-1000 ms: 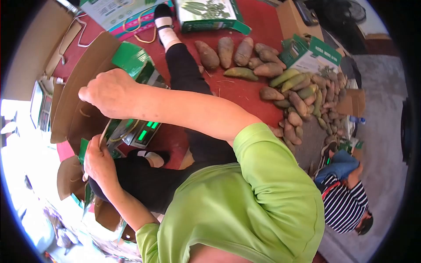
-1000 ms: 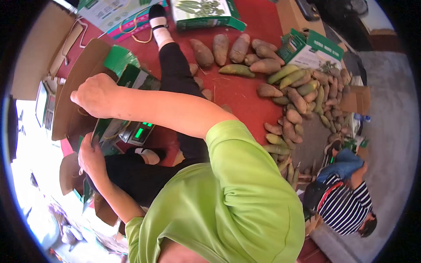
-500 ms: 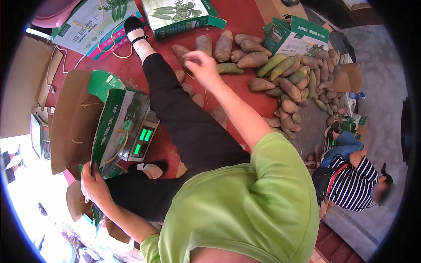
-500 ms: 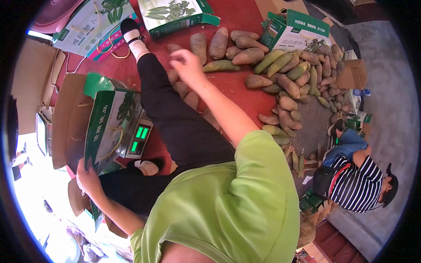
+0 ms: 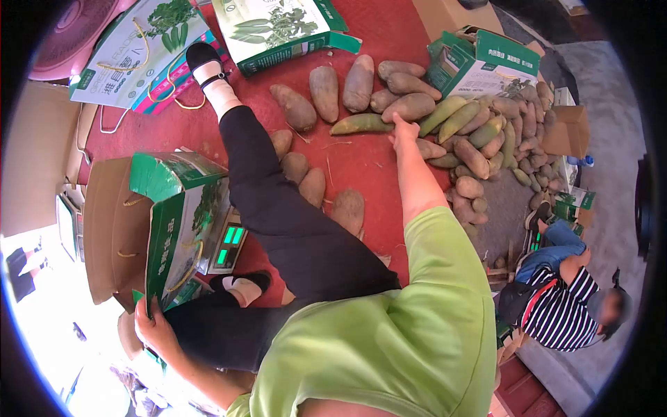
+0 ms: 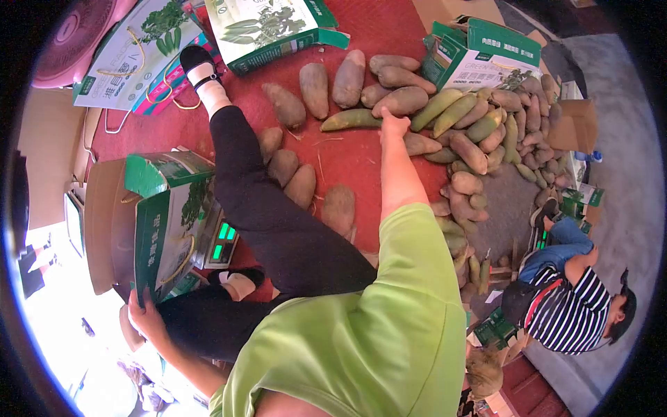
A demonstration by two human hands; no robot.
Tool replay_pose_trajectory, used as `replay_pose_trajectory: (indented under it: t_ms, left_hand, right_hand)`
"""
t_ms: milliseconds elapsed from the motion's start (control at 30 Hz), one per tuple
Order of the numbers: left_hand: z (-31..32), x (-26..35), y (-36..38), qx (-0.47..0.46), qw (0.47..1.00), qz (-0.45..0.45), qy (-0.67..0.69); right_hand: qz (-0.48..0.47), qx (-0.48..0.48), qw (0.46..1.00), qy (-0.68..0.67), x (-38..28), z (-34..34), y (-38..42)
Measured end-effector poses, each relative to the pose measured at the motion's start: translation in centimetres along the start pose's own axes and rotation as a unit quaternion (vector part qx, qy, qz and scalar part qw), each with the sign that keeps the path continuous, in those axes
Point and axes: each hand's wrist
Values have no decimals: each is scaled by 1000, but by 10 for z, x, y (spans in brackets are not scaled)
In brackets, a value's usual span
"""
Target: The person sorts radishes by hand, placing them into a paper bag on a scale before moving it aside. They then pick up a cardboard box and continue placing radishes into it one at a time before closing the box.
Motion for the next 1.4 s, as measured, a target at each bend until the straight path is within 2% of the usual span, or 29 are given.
replay_pose_trajectory:
  t_ms: [100, 300, 400, 500, 567, 633, 767, 833, 900, 967, 1000, 1067, 1100, 1167, 1200, 1333, 1400]
  left_hand:
    - [-1, -3, -3, -15, 1000, 5, -9]
    - [0, -6, -3, -22, 999, -18, 17]
    - [-3, 5, -6, -21, 1000, -13, 13]
    - [-1, -4, -5, -9, 1000, -3, 17]
    - [1, -6, -5, -15, 1000, -22, 17]
    - [-1, -4, -7, -17, 999, -47, 7]
    - [-8, 20, -11, -21, 998, -27, -52]
    - [-10, 24, -13, -10, 999, -21, -27]
    - [-12, 28, -14, -26, 998, -49, -44]
    - [-13, 31, -14, -31, 997, -58, -36]
    - [-13, 30, -13, -28, 997, -60, -34]
    - [-14, 28, -12, -27, 997, -66, -25]
    - [-14, 28, -11, -24, 997, -73, -26]
    - [-15, 27, -11, -27, 998, -54, -36]
    - [-14, 25, -11, -24, 998, -52, -24]
    - [-15, 22, -10, -5, 999, -31, -21]
    - [-13, 18, -8, 1, 999, -29, -26]
  right_hand:
    - [37, 15, 999, -28, -1, 11, -32]
    - [78, 18, 995, -52, -13, 25, -54]
    - [100, 49, 990, -84, -13, 31, -63]
    - [123, 9, 989, -86, 0, 37, -97]
    - [125, 10, 988, -89, -3, 31, -87]
    - [134, -32, 989, -46, 2, 24, -86]
    - [164, -144, 975, -39, 23, 4, -64]
    - [147, -205, 967, -20, 33, -12, -60]
    - [167, -237, 957, 0, 44, -26, -64]
    - [138, -228, 962, 60, 41, -40, -47]
    - [134, -236, 960, 64, 32, -47, -26]
    - [65, -262, 960, 80, 12, -57, 33]
    - [62, -267, 958, 84, 11, -55, 37]
    - [-9, -354, 934, 42, 4, -52, 52]
    - [-12, -358, 933, 44, -1, -50, 59]
    - [-203, -431, 878, 35, -70, -45, 160]
    - [-260, -487, 833, 39, -106, -43, 212]
Point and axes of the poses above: each hand's wrist, its own y-axis away from the middle knuckle, its own z-axis out of the palm, x = y × z, and after that the axes turned 12 degrees about x, right-handed
